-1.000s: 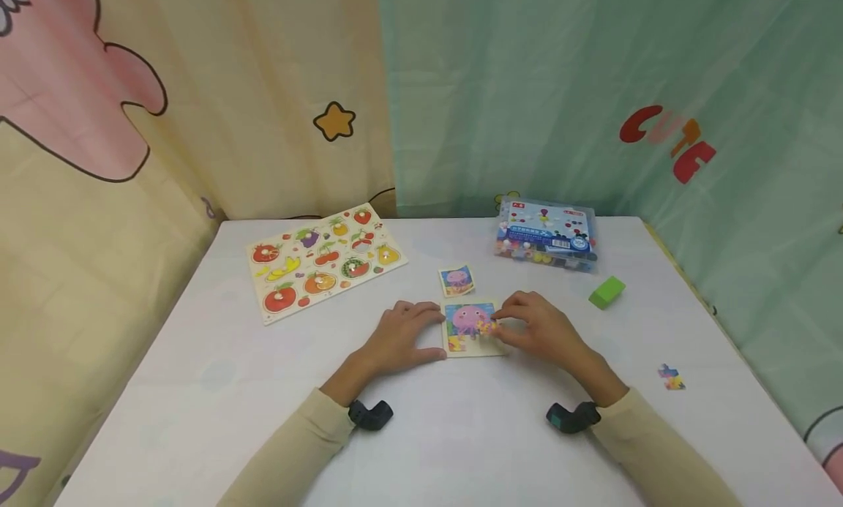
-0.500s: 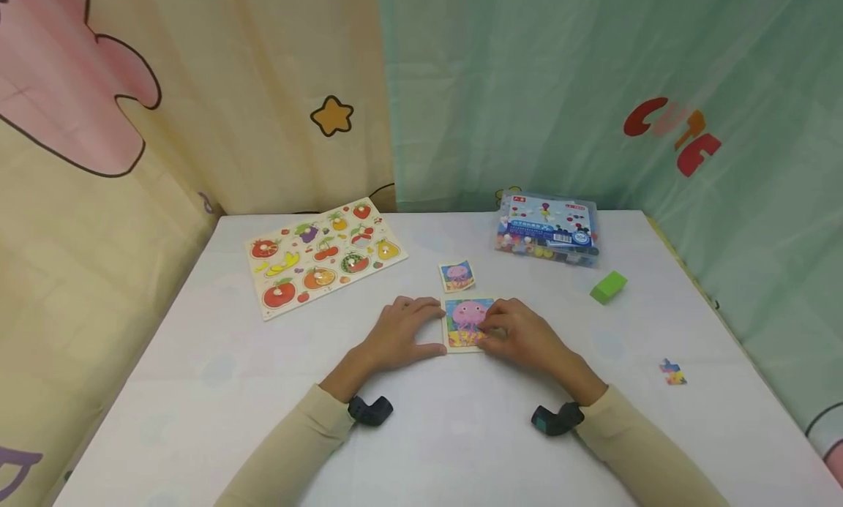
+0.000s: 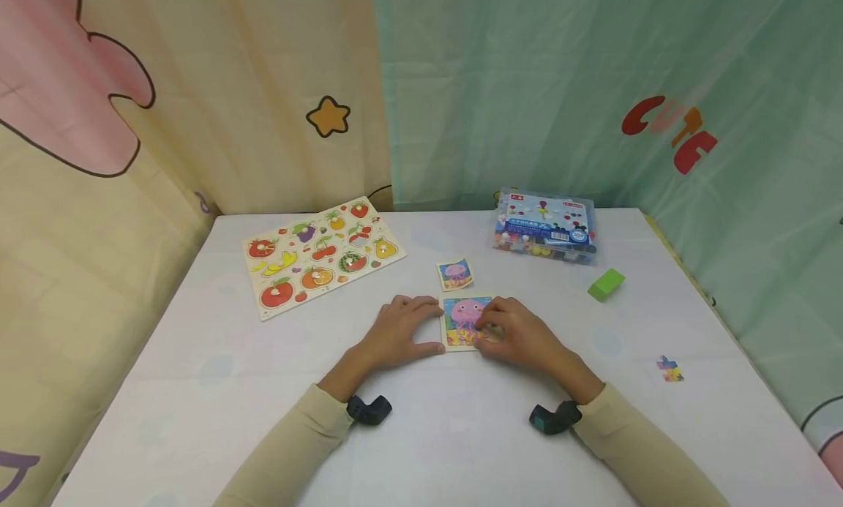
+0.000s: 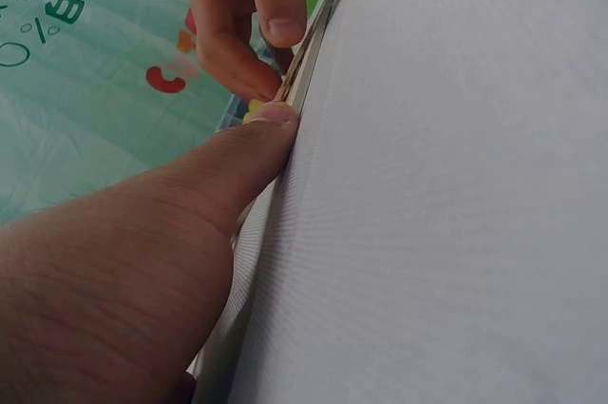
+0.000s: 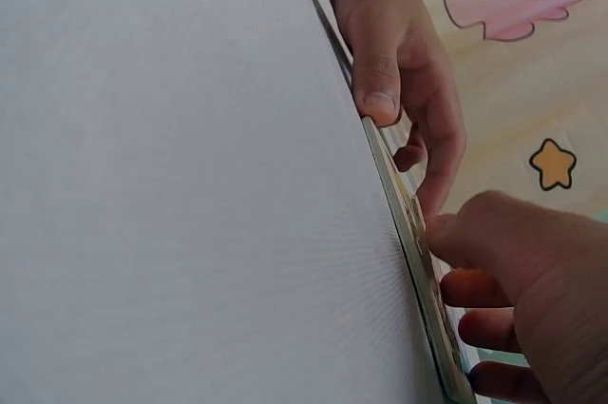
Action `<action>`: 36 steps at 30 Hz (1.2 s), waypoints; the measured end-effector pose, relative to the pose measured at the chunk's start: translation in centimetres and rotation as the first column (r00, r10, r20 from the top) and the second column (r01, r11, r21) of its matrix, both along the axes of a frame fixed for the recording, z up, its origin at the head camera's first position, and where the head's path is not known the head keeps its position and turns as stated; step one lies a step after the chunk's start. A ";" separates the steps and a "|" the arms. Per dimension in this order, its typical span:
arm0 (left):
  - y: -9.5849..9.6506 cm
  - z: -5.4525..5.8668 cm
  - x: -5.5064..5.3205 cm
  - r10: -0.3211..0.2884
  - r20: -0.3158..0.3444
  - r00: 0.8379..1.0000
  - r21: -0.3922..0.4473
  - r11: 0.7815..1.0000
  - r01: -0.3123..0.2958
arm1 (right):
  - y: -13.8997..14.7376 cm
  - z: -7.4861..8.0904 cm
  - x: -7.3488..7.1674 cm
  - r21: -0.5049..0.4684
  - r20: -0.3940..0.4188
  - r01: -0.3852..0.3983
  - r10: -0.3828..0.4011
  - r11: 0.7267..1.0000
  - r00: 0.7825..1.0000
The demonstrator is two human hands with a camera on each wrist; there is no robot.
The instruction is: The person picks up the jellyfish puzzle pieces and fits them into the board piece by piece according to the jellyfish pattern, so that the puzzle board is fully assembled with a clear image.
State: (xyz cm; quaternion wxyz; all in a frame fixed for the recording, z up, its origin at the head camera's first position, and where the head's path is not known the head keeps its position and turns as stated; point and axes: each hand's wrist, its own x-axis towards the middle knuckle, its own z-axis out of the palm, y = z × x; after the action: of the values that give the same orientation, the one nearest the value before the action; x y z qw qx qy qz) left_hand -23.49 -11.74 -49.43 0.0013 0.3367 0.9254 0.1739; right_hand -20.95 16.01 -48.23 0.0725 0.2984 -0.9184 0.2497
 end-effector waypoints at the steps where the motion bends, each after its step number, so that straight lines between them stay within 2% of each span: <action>1: 0.0 0.0 0.0 -0.001 0.000 1.000 0.002 1.000 0.001 | 0.0 -0.1 0.0 0.002 -0.004 0.004 -0.004 1.000 1.000; 11: -0.1 0.1 0.1 -0.012 0.013 1.000 0.033 0.999 0.011 | -0.1 -0.7 -0.1 0.030 -0.027 0.022 -0.021 0.999 0.999; 20: 0.0 0.1 0.1 -0.006 0.020 1.000 0.020 1.000 0.005 | -0.1 -0.6 -0.2 0.025 -0.081 -0.029 0.031 0.999 0.996; 30: 0.0 -0.1 -0.1 -0.008 0.008 1.000 0.030 1.000 0.007 | -0.2 -0.2 -0.1 0.122 -0.157 -0.024 0.043 0.992 0.987; 36: 0.0 -0.1 0.0 -0.004 0.007 1.000 0.031 1.000 0.004 | -0.3 -0.6 0.2 0.039 -0.116 0.026 -0.022 0.999 0.993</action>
State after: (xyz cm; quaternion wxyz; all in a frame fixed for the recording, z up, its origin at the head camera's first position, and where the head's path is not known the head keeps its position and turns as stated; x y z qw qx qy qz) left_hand -23.44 -11.74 -49.53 -0.0002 0.3380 0.9219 0.1892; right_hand -20.77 15.67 -48.82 0.1223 0.3026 -0.9211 0.2124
